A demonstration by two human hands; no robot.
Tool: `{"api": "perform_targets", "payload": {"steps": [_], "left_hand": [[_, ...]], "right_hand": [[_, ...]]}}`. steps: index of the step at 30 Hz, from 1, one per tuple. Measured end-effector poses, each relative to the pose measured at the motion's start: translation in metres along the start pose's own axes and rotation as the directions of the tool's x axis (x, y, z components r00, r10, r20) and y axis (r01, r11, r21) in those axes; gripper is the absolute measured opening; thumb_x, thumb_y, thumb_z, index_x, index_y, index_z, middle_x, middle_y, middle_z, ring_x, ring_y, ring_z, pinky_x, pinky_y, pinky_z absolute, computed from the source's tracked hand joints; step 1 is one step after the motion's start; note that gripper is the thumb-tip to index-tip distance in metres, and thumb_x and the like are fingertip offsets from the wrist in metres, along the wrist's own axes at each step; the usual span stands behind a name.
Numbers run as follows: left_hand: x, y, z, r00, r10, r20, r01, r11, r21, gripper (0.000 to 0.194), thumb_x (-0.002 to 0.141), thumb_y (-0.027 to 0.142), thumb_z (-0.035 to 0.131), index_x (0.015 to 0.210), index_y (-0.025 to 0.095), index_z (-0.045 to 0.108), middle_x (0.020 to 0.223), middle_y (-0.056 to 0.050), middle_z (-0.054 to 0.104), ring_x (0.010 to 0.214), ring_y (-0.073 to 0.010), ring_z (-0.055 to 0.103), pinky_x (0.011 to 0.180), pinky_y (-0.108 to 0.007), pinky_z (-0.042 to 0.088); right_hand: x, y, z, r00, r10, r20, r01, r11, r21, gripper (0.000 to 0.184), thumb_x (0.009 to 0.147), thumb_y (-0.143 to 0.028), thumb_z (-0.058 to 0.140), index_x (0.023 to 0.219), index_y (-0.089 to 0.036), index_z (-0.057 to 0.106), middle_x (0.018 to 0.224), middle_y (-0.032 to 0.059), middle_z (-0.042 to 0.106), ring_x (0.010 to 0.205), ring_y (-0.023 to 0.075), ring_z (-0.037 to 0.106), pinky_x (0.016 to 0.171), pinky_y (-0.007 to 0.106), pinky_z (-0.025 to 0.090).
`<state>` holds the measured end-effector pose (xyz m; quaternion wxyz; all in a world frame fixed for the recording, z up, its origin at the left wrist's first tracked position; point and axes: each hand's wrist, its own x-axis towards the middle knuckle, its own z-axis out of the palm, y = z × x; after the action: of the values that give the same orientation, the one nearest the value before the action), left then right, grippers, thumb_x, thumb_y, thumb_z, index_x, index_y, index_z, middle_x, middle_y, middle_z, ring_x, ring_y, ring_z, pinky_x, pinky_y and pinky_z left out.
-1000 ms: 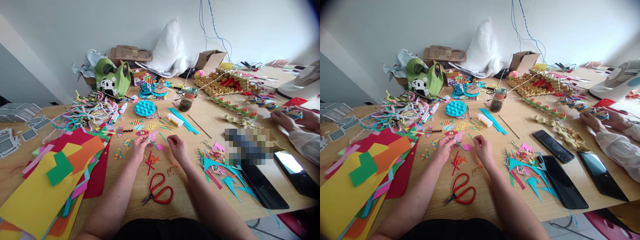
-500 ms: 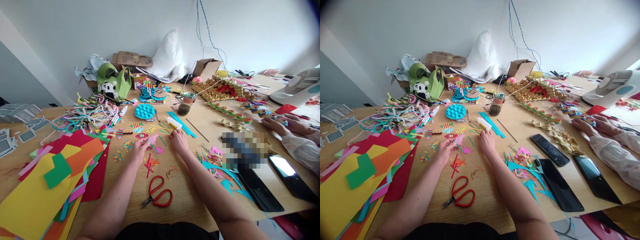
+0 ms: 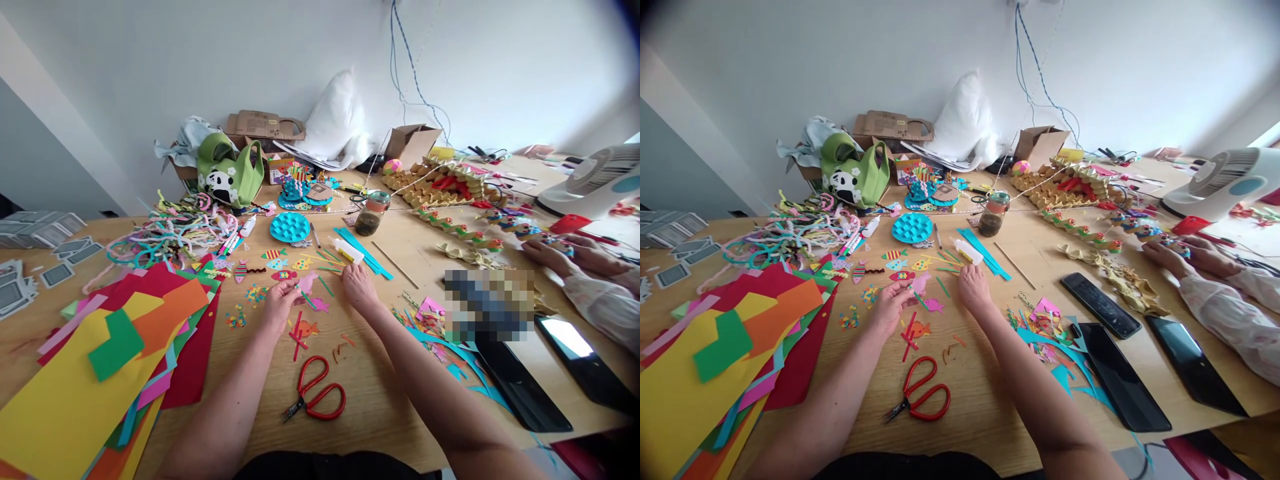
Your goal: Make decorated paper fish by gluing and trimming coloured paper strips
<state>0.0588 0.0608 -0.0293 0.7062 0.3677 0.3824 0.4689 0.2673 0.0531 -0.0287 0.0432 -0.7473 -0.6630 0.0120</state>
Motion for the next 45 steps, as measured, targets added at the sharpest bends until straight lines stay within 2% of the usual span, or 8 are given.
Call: {"api": "perform_targets", "payload": {"steps": [7,11,12,15,16,18,34,45], "left_hand": [[0.0,0.0,0.001,1.0,-0.019,-0.018,0.019,1.0,0.007,0.034,0.056,0.026,0.078,0.085,0.012,0.067,0.081,-0.009,0.073,0.075,-0.0238,0.07,0.068,-0.034,0.053],[0.0,0.0,0.001,1.0,-0.022,-0.013,0.022,1.0,0.01,0.035,0.056,0.026,0.078,0.086,0.012,0.068,0.081,-0.009,0.073,0.075,-0.0233,0.07,0.07,-0.035,0.054],[-0.001,0.0,0.001,1.0,-0.022,-0.012,0.022,1.0,0.014,0.035,0.056,0.026,0.078,0.087,0.012,0.068,0.08,-0.009,0.073,0.074,-0.0228,0.07,0.071,-0.035,0.054],[-0.002,0.0,0.003,1.0,-0.011,-0.009,0.012,0.999,0.038,0.035,0.057,0.026,0.078,0.087,0.012,0.068,0.079,-0.009,0.074,0.072,-0.0213,0.07,0.071,-0.034,0.055],[-0.003,0.0,0.003,1.0,-0.009,-0.005,0.009,0.999,0.048,0.035,0.058,0.027,0.078,0.088,0.012,0.068,0.079,-0.008,0.074,0.072,-0.0208,0.069,0.07,-0.033,0.055],[-0.004,0.001,0.005,1.0,-0.01,0.007,0.01,0.998,0.062,0.035,0.058,0.027,0.078,0.088,0.012,0.069,0.078,-0.008,0.074,0.07,-0.0199,0.069,0.069,-0.033,0.055],[-0.006,0.0,0.006,0.998,-0.03,0.063,0.024,0.995,0.097,0.038,0.059,0.028,0.077,0.092,0.011,0.07,0.078,-0.008,0.074,0.068,-0.0193,0.069,0.071,-0.034,0.056],[-0.004,-0.003,0.005,0.997,-0.021,0.078,0.013,0.995,0.103,0.035,0.061,0.027,0.075,0.092,0.012,0.07,0.077,-0.007,0.074,0.068,-0.019,0.069,0.071,-0.033,0.055]], "right_hand": [[-0.013,0.004,-0.01,0.996,0.049,0.075,-0.064,0.975,0.211,0.015,0.088,-0.012,0.042,0.083,-0.013,0.056,0.087,0.0153,0.063,0.083,0.0222,0.058,0.072,0.029,0.038],[-0.027,-0.001,-0.02,0.994,0.044,0.102,-0.082,0.911,0.405,0.023,0.091,-0.027,0.038,0.074,-0.018,0.05,0.071,0.0051,0.061,0.067,0.0158,0.056,0.059,0.025,0.038],[-0.031,-0.005,-0.023,0.994,0.02,0.11,-0.074,0.855,0.513,0.025,0.091,-0.032,0.037,0.073,-0.019,0.049,0.068,0.0025,0.059,0.063,0.0142,0.055,0.057,0.024,0.038],[-0.044,-0.02,-0.03,0.985,-0.11,0.134,-0.065,0.482,0.874,0.032,0.086,-0.048,0.043,0.071,-0.02,0.046,0.062,-0.0022,0.051,0.056,0.0115,0.049,0.054,0.024,0.04],[-0.048,-0.026,-0.031,0.978,-0.152,0.14,-0.068,0.404,0.912,0.034,0.083,-0.051,0.046,0.07,-0.02,0.046,0.062,-0.0027,0.05,0.055,0.0111,0.048,0.054,0.024,0.04],[-0.052,-0.036,-0.03,0.969,-0.198,0.148,-0.072,0.346,0.936,0.035,0.081,-0.052,0.049,0.069,-0.02,0.046,0.062,-0.0031,0.048,0.055,0.0104,0.046,0.054,0.024,0.039],[-0.052,-0.043,-0.012,0.97,-0.134,0.205,-0.104,0.533,0.84,0.027,0.083,-0.043,0.046,0.072,-0.018,0.048,0.056,-0.0043,0.045,0.05,0.0092,0.038,0.048,0.022,0.029],[-0.051,-0.045,-0.005,0.972,-0.111,0.205,-0.107,0.57,0.815,0.03,0.083,-0.045,0.046,0.072,-0.018,0.05,0.057,-0.0043,0.044,0.052,0.0094,0.036,0.049,0.023,0.028]]}}
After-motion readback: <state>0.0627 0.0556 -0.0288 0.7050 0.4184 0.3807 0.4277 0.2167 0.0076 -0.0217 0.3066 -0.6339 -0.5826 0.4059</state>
